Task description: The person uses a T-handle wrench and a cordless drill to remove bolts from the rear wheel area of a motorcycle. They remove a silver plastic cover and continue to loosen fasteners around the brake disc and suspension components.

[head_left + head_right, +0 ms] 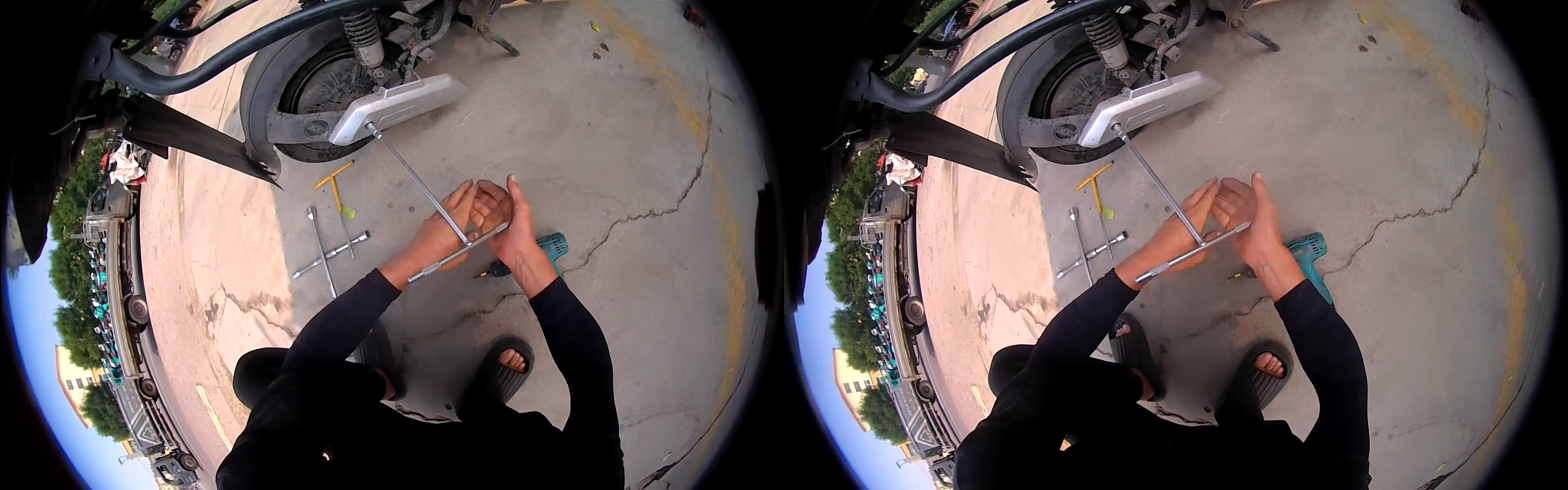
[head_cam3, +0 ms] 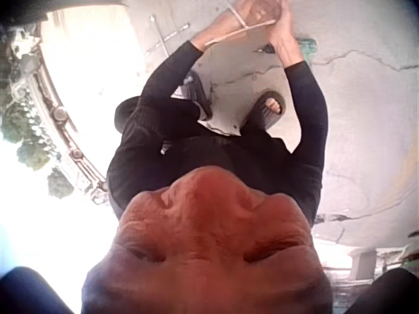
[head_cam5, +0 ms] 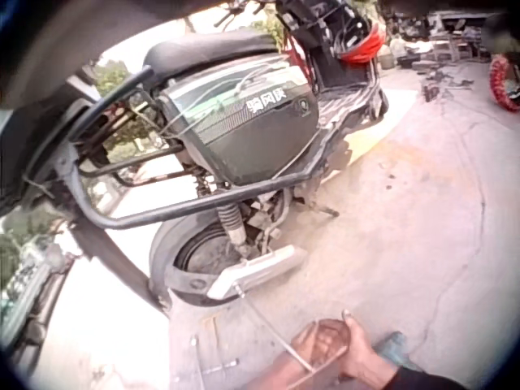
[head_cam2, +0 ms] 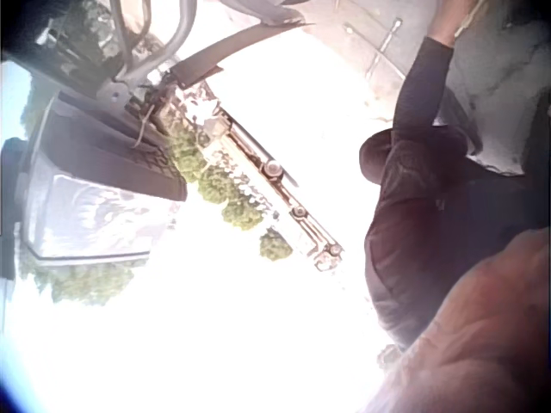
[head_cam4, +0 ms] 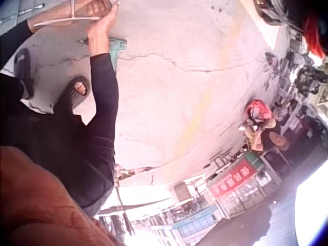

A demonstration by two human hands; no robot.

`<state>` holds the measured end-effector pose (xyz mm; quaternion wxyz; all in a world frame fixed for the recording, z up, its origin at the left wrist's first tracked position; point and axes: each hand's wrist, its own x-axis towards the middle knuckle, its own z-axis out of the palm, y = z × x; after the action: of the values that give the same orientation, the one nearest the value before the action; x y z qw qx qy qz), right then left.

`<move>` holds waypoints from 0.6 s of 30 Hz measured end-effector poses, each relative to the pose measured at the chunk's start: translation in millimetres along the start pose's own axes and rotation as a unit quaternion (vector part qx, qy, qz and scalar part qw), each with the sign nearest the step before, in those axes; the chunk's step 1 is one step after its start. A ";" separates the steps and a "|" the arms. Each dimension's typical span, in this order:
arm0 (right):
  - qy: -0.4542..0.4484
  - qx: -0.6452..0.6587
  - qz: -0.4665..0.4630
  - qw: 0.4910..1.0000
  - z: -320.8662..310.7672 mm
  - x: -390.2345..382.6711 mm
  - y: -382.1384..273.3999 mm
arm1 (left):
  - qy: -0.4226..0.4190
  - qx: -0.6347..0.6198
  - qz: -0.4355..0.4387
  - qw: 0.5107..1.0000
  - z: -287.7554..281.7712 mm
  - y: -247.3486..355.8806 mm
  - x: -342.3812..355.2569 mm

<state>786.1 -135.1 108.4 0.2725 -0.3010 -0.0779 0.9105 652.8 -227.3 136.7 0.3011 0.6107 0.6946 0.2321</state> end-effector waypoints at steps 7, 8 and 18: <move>-0.027 0.113 0.011 0.993 -34.8 18.6 -0.6 | -0.313 -0.188 -0.267 0.892 -83.6 74.5 -11.2; -0.048 0.126 0.019 0.991 -32.4 15.5 1.9 | -0.277 -0.080 -0.209 0.934 -68.1 78.9 -25.0; -0.183 -0.416 -0.152 0.878 68.4 -45.4 -37.7 | 0.078 -0.187 -0.002 0.979 70.3 -5.2 -16.3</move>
<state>793.1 -126.6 198.1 0.2384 -0.1990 -0.5424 0.7806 699.7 -247.3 85.3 0.3554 0.5218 0.6616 0.4046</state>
